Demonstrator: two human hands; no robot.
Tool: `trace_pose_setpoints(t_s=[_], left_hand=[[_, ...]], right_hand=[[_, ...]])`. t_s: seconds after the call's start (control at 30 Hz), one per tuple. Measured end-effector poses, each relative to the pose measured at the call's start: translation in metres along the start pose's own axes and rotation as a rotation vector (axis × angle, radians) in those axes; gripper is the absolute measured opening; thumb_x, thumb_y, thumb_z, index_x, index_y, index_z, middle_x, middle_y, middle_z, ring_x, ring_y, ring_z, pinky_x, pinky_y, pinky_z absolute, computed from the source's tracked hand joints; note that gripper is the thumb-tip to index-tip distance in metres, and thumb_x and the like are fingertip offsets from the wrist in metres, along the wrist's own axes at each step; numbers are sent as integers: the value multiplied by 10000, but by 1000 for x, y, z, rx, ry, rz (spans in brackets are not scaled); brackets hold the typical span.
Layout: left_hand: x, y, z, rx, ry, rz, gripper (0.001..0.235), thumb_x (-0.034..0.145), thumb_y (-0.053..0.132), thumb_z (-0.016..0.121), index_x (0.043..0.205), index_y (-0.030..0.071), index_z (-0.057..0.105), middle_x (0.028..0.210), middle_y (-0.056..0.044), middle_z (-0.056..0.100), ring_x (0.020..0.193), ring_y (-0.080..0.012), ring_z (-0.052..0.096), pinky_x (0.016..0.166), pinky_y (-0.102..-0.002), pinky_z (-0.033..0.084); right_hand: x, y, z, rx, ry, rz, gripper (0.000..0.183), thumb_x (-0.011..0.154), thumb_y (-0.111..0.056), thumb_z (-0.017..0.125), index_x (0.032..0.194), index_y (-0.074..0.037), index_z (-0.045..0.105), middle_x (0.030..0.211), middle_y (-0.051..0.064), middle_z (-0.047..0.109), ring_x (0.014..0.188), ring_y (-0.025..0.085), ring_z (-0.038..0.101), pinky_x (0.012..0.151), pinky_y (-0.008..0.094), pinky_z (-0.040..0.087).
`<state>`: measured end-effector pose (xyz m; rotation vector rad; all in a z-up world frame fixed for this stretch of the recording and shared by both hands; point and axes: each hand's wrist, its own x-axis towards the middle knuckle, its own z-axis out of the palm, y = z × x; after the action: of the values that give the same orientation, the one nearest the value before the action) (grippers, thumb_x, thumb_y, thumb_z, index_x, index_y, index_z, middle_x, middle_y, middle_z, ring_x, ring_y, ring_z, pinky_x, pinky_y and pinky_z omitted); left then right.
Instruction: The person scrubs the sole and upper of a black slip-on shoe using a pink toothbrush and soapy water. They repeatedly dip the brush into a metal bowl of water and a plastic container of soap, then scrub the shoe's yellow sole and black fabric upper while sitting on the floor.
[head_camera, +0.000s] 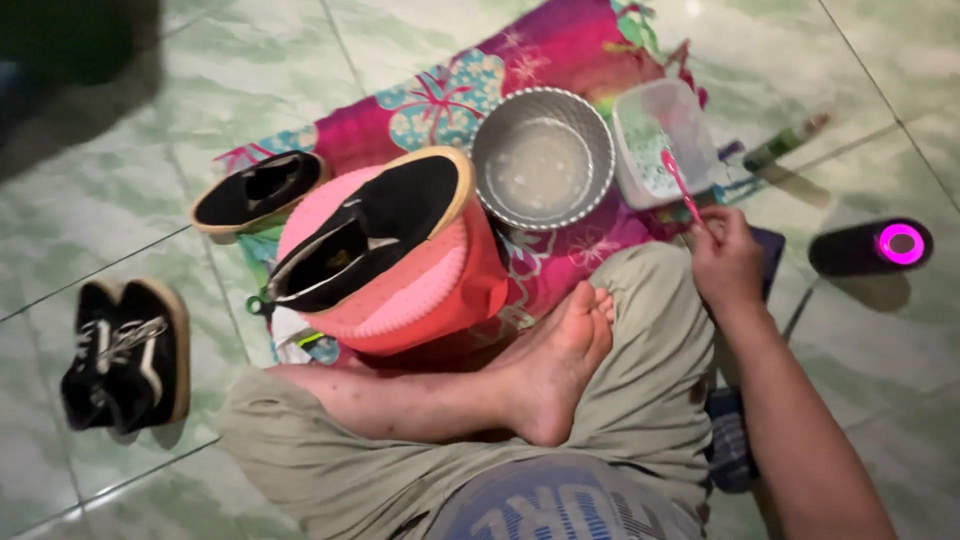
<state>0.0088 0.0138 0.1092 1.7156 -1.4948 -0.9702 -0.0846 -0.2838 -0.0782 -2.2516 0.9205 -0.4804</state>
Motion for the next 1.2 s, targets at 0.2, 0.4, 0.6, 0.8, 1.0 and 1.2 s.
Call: trace_pose_setpoints(t_s=[0.2, 0.4, 0.6, 0.8, 1.0, 1.2], left_hand=[[-8, -14, 4, -143, 325, 140, 699, 899, 242, 506, 1279, -324, 354, 1363, -454, 474, 1395, -571, 392, 1225, -603, 261], [-6, -78, 37, -614, 185, -34, 953, 872, 438, 659, 1574, 21, 167, 1644, -160, 300, 1524, -256, 346, 1275, -377, 282], [-11, -69, 31, -816, 219, 32, 821, 1007, 501, 502, 1610, 64, 154, 1670, -121, 279, 1543, -230, 326, 1315, -387, 245], [-20, -24, -5, -233, 187, 52, 847, 596, 182, 684, 1285, -66, 257, 1482, -266, 359, 1482, -407, 413, 1160, -413, 419], [-152, 14, -116, 147, 1066, -746, 269, 958, 139, 586, 1188, 43, 687, 1168, -112, 733, 1084, -212, 677, 951, -345, 540], [-81, -39, -151, 115, 455, -1252, 867, 982, 702, 276, 1044, -15, 760, 1174, -332, 667, 1142, -518, 595, 969, -535, 432]], right_hand=[[2, 17, 23, -49, 152, -118, 158, 1048, -169, 746, 1202, -185, 713, 689, 96, 637, 728, 348, 692, 713, 408, 546], [-1, -18, 2, -48, 137, -83, 118, 1090, -90, 623, 1206, -70, 617, 711, 37, 545, 627, 251, 533, 618, 437, 410], [-3, -23, -8, -27, -51, 37, 185, 1093, -149, 578, 1256, -64, 603, 751, 54, 543, 715, 261, 534, 682, 437, 396], [8, -25, -8, -118, 92, -198, 244, 1128, -69, 556, 1361, -18, 608, 869, 117, 676, 761, 359, 651, 667, 498, 455], [13, -20, -7, -187, 110, -180, 242, 1148, -122, 541, 1355, -17, 608, 926, 151, 708, 793, 445, 664, 645, 550, 453], [8, -39, -16, -145, -25, -29, 283, 1100, -198, 474, 1352, -94, 551, 987, 123, 718, 805, 437, 648, 677, 542, 443]])
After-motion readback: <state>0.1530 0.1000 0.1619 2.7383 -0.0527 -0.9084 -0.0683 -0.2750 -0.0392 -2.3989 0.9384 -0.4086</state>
